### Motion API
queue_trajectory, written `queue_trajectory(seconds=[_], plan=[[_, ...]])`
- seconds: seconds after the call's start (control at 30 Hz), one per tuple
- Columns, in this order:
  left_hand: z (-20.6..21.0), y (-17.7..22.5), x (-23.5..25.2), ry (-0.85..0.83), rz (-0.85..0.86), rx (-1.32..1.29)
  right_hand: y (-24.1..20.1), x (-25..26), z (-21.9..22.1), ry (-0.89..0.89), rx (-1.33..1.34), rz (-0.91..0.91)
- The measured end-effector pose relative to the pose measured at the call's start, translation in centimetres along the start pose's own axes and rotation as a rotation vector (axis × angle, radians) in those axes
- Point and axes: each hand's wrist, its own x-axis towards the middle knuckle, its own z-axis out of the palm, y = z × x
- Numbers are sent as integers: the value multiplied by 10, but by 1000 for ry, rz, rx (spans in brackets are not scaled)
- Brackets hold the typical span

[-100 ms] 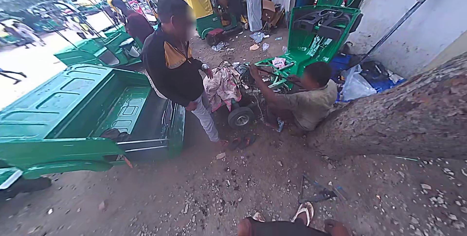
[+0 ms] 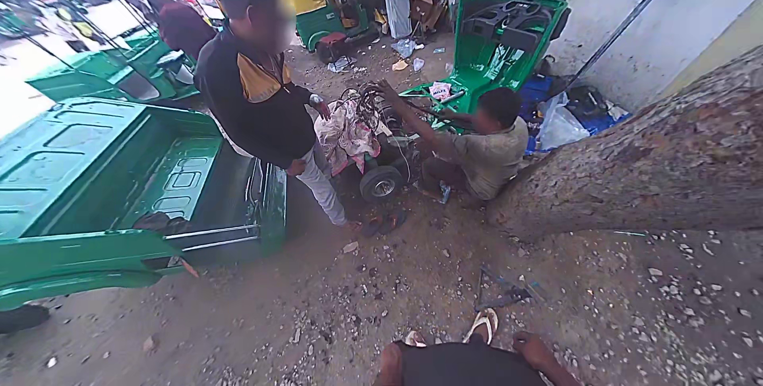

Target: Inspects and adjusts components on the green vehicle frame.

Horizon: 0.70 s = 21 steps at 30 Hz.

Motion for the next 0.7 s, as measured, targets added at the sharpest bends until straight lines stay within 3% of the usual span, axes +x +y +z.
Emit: queue_trajectory(seconds=[0.07, 0.13, 0.33, 0.43, 0.5, 0.7], plan=[[10, -7, 30, 10, -41, 13, 64, 81, 19, 112, -37, -50], [13, -11, 39, 5, -62, 3, 80, 101, 25, 114, -35, -67], [7, -19, 14, -45, 93, 95, 83, 95, 29, 102, -41, -49], [-22, -18, -52, -78, 214, -11, 87, 93, 31, 106, -23, -40], [-36, -22, -71, -115, 302, -47, 88, 90, 32, 105, -24, -31], [0, -56, -1, -79, 231, -3, 86, 82, 33, 100, -19, -19]])
